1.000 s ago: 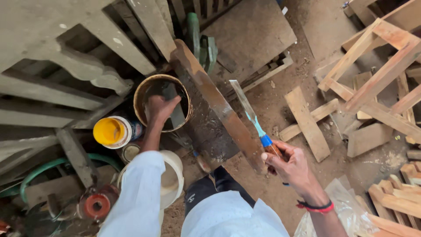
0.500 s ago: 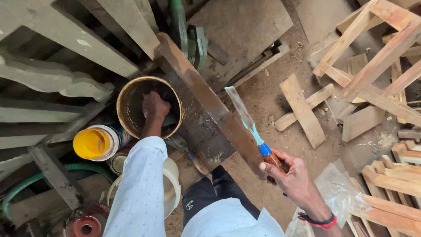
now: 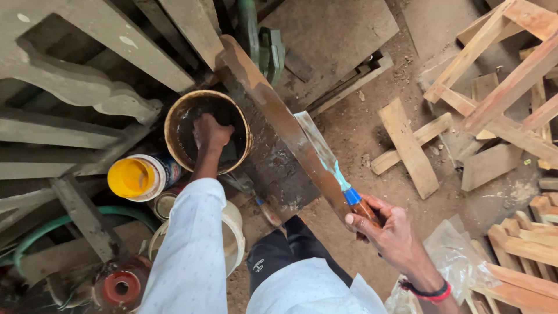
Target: The person applies a substance to the edge of a piece of wood using a small metal scraper.
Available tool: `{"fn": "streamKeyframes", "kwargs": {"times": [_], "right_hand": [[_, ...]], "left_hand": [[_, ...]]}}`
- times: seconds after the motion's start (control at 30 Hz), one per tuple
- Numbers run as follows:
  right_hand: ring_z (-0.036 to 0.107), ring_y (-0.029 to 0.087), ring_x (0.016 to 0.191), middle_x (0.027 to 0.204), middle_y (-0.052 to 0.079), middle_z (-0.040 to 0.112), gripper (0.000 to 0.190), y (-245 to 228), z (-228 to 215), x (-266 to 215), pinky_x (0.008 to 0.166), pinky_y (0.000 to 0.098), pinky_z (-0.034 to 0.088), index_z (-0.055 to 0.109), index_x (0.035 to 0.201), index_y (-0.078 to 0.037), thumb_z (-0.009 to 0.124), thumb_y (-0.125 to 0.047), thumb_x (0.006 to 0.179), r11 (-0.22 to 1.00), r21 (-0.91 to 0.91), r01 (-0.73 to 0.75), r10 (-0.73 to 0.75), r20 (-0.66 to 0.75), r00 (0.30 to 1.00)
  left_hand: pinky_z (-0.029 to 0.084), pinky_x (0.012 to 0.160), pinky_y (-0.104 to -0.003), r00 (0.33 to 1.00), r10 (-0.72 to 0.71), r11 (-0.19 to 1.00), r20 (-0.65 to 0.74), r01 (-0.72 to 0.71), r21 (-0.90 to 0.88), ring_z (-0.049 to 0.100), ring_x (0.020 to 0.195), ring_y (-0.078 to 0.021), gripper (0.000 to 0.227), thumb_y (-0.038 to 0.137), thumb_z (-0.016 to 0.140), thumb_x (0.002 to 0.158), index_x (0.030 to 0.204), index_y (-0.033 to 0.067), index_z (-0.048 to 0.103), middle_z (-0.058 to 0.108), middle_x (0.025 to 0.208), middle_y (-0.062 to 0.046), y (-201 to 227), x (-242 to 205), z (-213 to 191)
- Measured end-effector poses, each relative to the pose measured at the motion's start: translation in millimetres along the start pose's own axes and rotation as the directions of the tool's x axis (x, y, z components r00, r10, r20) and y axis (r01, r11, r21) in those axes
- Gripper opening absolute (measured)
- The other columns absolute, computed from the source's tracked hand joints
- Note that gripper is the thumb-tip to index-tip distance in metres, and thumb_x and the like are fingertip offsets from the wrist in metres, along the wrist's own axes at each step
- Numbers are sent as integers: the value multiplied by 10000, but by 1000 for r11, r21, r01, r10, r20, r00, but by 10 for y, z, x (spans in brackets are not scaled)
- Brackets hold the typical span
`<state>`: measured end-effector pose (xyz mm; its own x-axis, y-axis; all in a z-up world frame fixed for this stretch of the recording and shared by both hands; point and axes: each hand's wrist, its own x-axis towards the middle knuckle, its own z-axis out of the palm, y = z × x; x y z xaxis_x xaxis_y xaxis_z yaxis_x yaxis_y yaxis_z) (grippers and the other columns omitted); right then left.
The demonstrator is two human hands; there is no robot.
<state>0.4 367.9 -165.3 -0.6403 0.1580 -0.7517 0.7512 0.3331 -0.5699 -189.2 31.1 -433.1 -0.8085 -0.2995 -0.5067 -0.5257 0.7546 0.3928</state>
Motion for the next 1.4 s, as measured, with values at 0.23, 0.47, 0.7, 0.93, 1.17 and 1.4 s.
{"fn": "streamKeyframes", "kwargs": {"times": [0.23,0.47,0.7,0.93,1.17,1.4], "right_hand": [[595,114,563,662,30,637,471,24,27,-77,519,279,486,741,1253,-77,805,-225,810,998,-51,-28,27,-21,999],[600,104,579,711,21,672,431,49,-105,-99,525,270,506,738,1228,-35,787,-177,824,997,55,60,-58,-33,998],[580,100,571,700,18,629,266,-27,-303,-174,510,272,464,724,1052,4,782,-162,852,977,153,149,-141,-63,988],[576,99,568,683,15,626,240,-5,-459,-197,516,265,475,702,999,-9,780,-191,862,949,224,224,-224,-25,974],[582,88,581,708,1,624,290,109,-603,-233,523,260,472,719,1065,-2,785,-191,855,954,197,224,-224,-26,974],[600,107,565,698,21,633,265,258,-761,-291,506,273,468,722,1046,7,771,-179,864,965,183,186,-188,-4,982]], "left_hand": [[577,931,-434,997,-51,998,65,49,36,703,1067,-389,572,353,915,612,1035,2,757,709,1156,-274,107,15,-118],[596,804,-434,976,-199,882,86,217,-418,758,866,-324,577,553,720,876,1009,-3,797,763,958,-212,80,-467,-626],[608,762,-367,998,-25,777,57,55,-627,733,856,-208,550,329,895,721,1141,67,655,748,972,-100,411,-1482,-1016],[524,1026,-420,986,94,802,-136,-156,-576,680,1134,-387,922,222,849,645,1424,-42,434,661,1245,-261,1134,-2499,-237],[310,1202,-485,994,-21,728,-104,-56,-684,269,1479,-479,1106,252,812,754,1565,-71,133,227,1575,-353,1481,-2797,616],[238,1217,-522,988,-90,719,-124,-22,-695,128,1491,-580,1209,272,818,830,1585,-29,-76,123,1605,-412,1601,-2730,948]]}}
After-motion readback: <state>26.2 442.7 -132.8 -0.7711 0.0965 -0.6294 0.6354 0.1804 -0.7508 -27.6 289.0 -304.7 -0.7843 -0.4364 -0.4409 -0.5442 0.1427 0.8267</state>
